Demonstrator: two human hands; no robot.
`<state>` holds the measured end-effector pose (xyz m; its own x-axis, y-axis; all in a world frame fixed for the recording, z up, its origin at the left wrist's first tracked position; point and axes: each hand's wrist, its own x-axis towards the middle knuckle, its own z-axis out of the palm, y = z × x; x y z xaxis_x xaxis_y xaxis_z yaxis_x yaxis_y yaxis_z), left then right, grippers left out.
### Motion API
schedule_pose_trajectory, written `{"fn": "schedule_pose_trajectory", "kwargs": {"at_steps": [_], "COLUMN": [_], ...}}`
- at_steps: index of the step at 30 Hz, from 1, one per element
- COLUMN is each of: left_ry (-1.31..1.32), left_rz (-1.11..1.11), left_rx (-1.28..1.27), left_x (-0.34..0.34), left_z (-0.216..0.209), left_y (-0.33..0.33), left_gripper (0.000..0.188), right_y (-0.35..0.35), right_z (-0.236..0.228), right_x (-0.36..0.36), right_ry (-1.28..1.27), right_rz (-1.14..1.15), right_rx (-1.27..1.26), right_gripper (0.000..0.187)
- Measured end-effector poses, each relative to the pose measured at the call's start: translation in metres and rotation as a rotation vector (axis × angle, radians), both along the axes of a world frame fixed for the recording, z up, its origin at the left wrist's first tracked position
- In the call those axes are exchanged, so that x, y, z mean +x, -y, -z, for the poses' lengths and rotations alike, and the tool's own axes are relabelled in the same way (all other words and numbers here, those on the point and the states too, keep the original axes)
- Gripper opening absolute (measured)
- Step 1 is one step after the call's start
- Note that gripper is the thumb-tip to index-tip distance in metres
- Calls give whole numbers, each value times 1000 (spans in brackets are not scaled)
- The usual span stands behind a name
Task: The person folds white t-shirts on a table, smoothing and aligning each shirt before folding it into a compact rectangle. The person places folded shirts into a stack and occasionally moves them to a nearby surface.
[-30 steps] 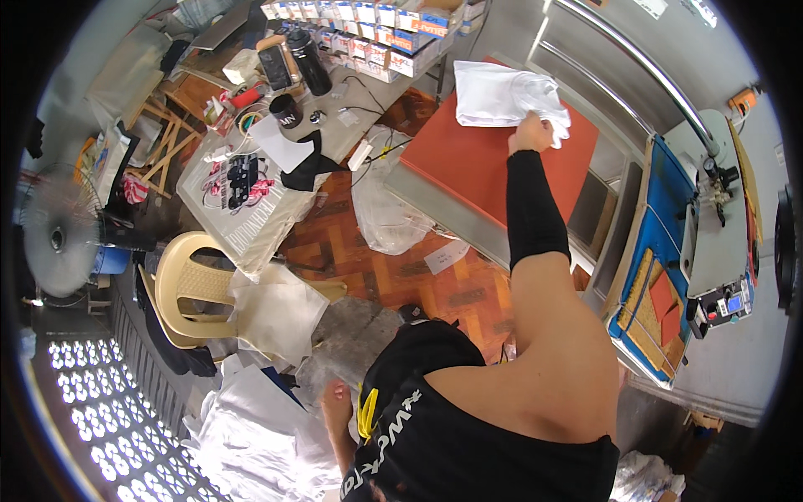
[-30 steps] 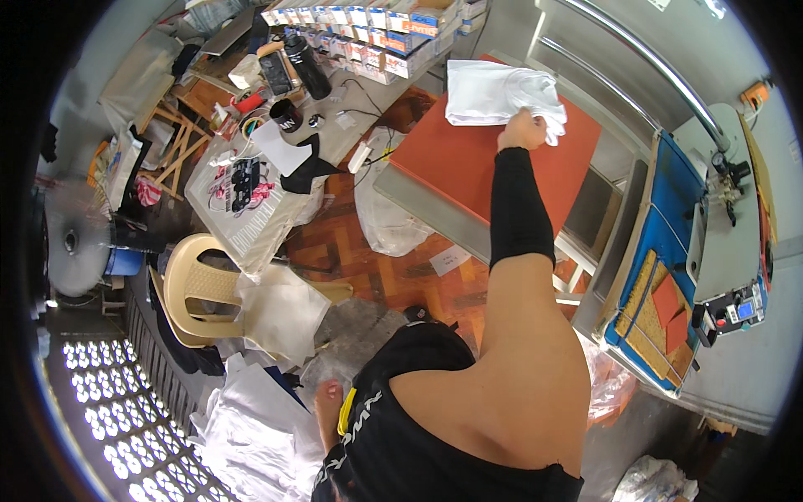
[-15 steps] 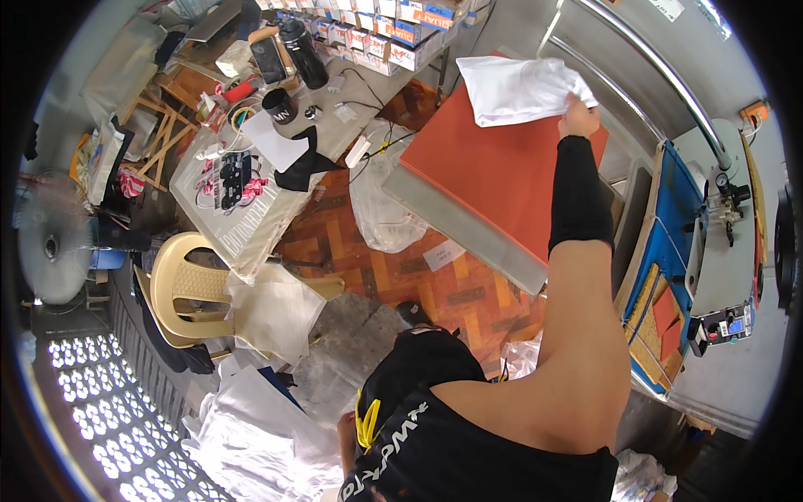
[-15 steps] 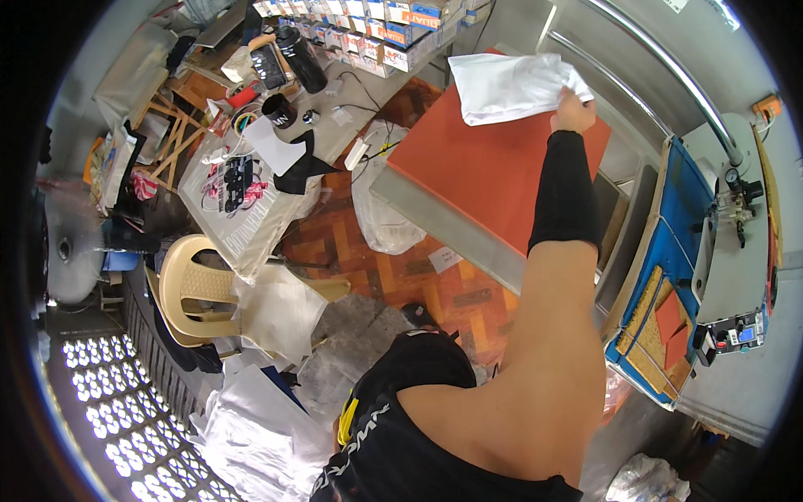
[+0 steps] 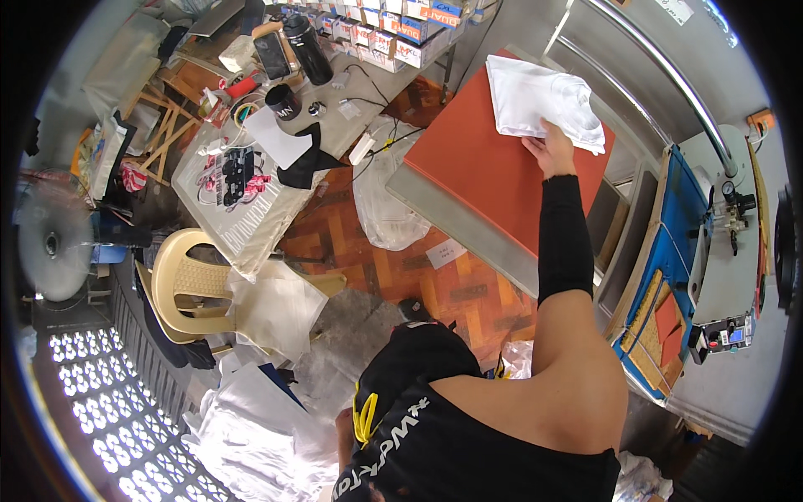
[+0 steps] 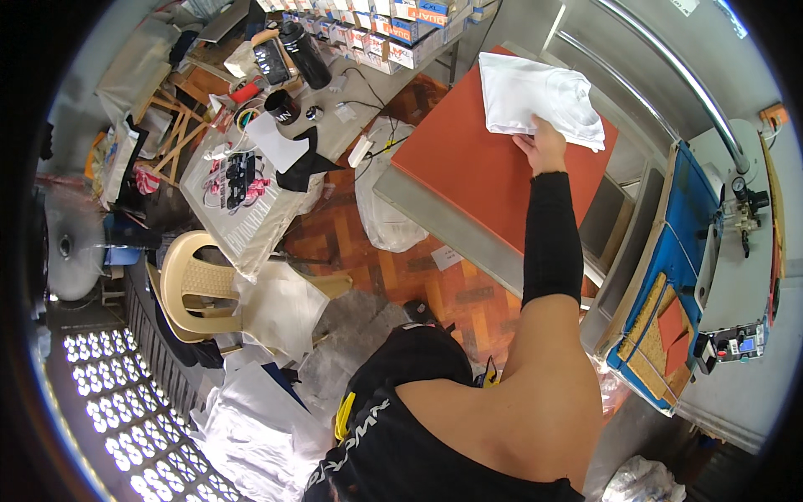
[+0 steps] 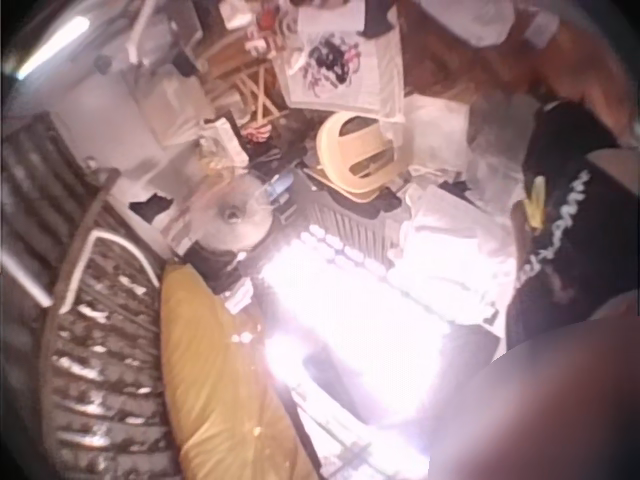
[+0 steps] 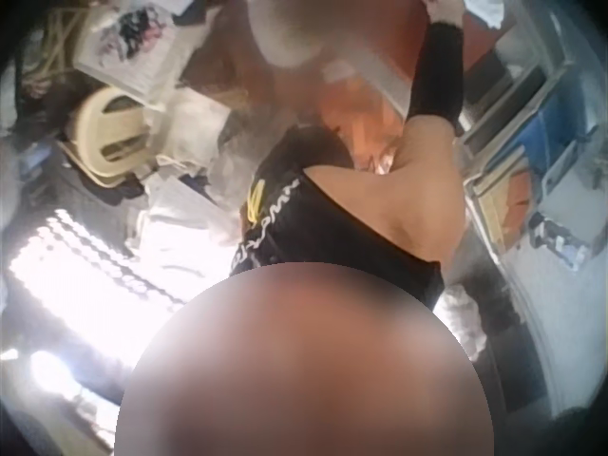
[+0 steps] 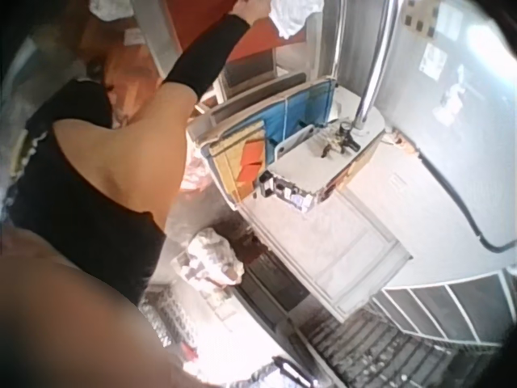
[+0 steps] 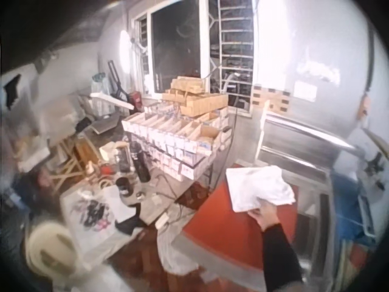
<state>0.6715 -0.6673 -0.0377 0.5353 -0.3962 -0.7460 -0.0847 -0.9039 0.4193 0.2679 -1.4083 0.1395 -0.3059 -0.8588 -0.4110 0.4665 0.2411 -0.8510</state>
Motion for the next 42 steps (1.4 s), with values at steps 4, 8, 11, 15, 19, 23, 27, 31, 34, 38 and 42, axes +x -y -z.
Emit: {"fn": "schedule_pose_trajectory", "kwargs": {"at_steps": [4,8,11,15,19,23,27,31,34,38,42], "left_ry": [1,-67,329,481,858,949,737,592,617,475,130], "left_rz": [70,-185,-86,-426,-583,-928,-1255,-1403,-1528,-1984,-2031], "left_rx": [-81,-108,-110,-401,-267,-315,-362,-539,-750,-1004,-922], "left_x": [17,24,12,6,36,46,31,25,50,119,163], "left_z": [0,-4,-29,-83,-127,-127,-107,-87,-74,-63,-75], "left_y": [15,9,-6,-35,-111,-212,-278,-305,-331,-388,-430], "left_gripper": [30,31,30,20,14,20,24,27,35,39,41], "right_y": [33,7,-54,-188,-390,-554,-653,-714,-732,-728,-726], "right_z": [32,51,51,79,108,89,79,103,115,109,92], "right_x": [24,25,67,191,311,373,428,493,547,588,593], "right_ry": [113,-1746,-560,-719,-403,-433,-540,-740,-666,-559,-418], "right_rz": [131,-200,-252,-270,-1380,-1950,-2188,-1949,-1869,-1964,-2133], "right_rx": [-322,-528,-454,-521,-421,-663,-873,-1041,-600,11,-17], "right_gripper": [34,51,28,13,17,15,19,33,46,38,36]}}
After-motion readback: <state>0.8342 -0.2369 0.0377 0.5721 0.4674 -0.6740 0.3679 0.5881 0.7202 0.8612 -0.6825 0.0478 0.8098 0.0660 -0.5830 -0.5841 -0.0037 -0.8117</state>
